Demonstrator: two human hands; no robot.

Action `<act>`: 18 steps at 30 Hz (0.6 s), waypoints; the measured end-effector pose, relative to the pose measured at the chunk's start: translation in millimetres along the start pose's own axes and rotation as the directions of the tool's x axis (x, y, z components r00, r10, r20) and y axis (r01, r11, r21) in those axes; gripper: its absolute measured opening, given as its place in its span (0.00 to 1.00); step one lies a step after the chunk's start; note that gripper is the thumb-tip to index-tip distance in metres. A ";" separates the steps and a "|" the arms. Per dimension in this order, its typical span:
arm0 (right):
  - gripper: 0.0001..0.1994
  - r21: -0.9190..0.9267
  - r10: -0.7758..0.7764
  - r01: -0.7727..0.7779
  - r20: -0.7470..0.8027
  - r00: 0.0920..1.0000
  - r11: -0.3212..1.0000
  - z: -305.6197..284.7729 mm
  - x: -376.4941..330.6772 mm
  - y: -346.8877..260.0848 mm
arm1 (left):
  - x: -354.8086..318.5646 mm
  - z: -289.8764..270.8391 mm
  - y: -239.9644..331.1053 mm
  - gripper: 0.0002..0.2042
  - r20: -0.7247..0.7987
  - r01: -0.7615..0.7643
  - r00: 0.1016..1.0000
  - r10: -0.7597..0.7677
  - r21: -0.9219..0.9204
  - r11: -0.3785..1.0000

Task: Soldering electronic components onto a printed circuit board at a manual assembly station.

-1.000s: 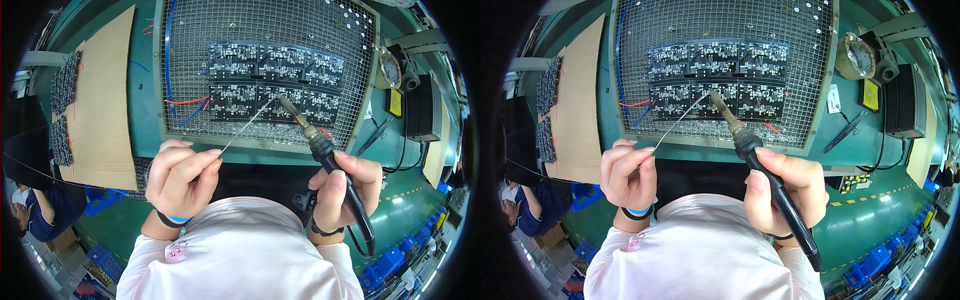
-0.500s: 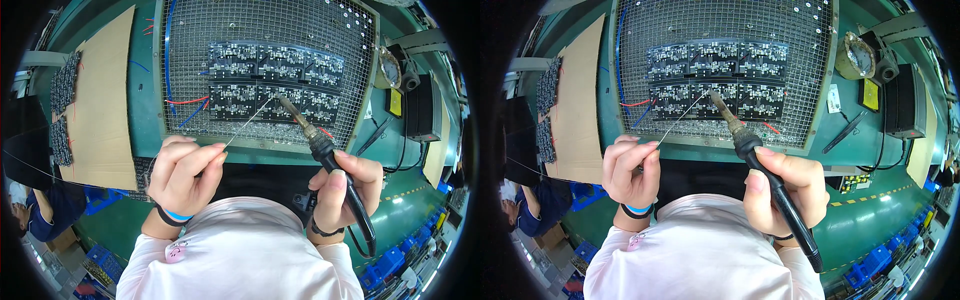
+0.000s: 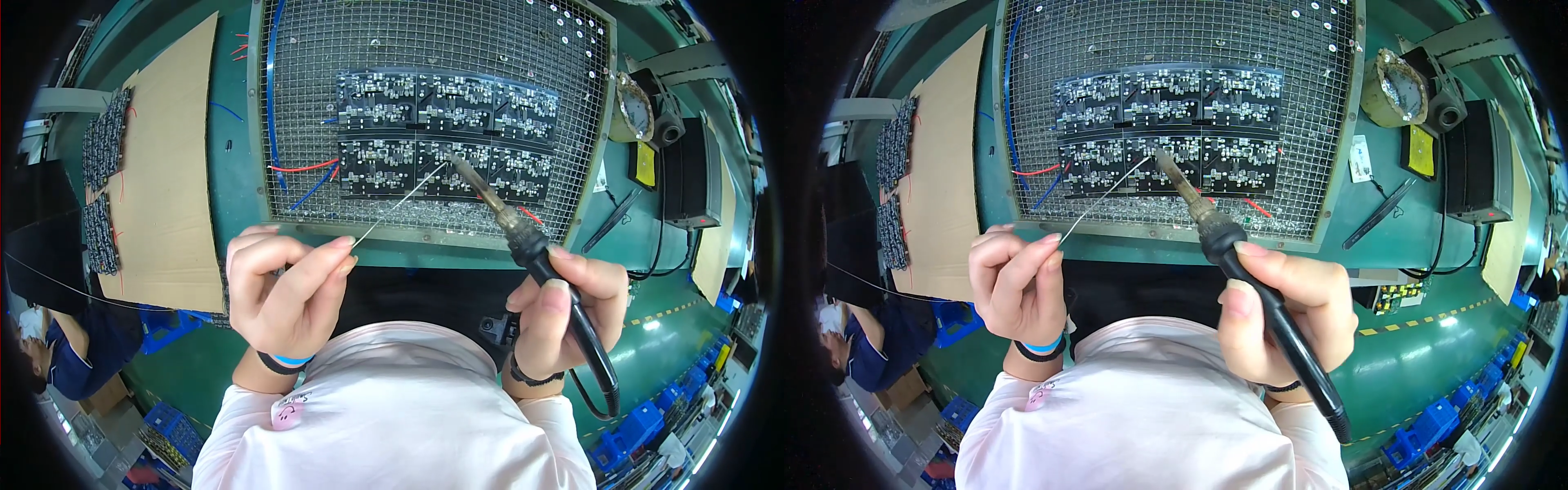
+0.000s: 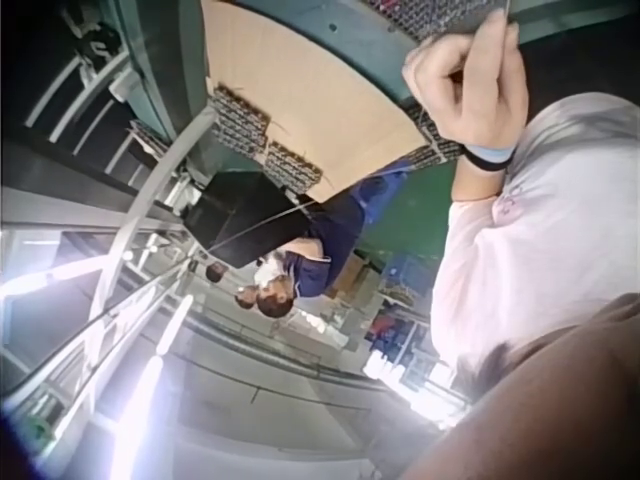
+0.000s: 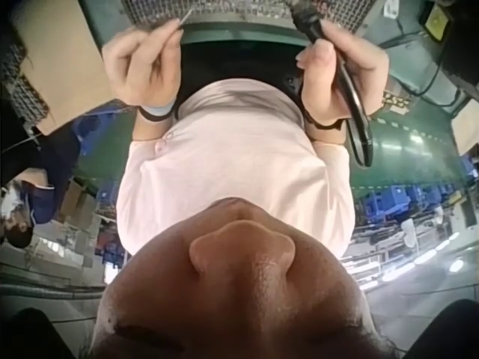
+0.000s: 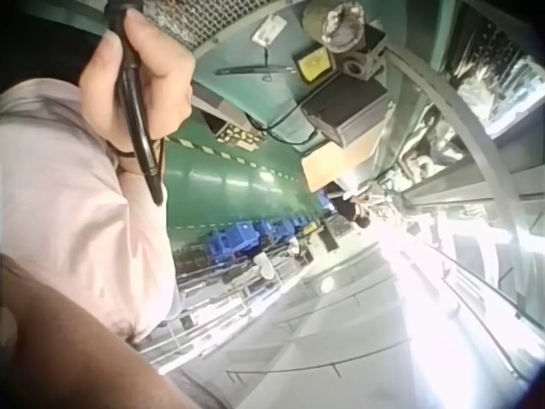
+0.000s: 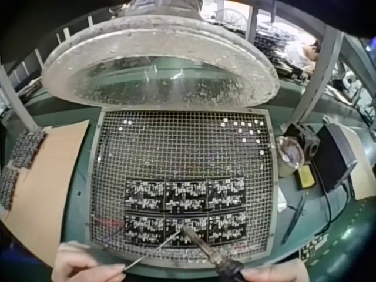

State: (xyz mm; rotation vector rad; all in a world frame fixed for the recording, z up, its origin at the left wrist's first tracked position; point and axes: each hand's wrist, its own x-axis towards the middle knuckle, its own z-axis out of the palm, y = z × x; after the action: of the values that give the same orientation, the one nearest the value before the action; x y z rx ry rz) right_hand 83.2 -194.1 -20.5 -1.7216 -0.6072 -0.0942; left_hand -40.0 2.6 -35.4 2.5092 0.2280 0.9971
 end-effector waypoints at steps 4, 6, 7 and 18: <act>0.11 0.035 -0.040 0.042 -0.038 0.998 0.999 -7.9 -0.9 1.8 | -5.5 -0.1 1.0 0.10 -0.009 0.033 0.999 -0.033 -0.008 0.999; 0.10 0.051 -0.045 0.048 -0.047 0.998 0.998 -9.8 0.1 4.0 | -7.8 0.4 1.8 0.10 -0.026 0.060 0.998 -0.061 -0.029 0.998; 0.10 0.058 -0.048 0.051 -0.052 0.997 0.997 -10.9 0.2 4.9 | -8.5 0.2 2.0 0.11 -0.024 0.067 0.997 -0.067 -0.032 0.997; 0.12 0.069 0.029 -0.014 -0.226 0.974 0.998 -31.2 -5.0 12.1 | -2.3 0.5 9.1 0.15 0.259 -0.030 0.962 0.085 -0.211 0.977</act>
State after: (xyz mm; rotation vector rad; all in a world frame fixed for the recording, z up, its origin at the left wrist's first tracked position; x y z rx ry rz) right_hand 92.3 -226.2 -25.3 -1.6243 -0.4183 -0.2492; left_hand -41.3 -6.4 -33.1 2.4356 -0.0297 0.6547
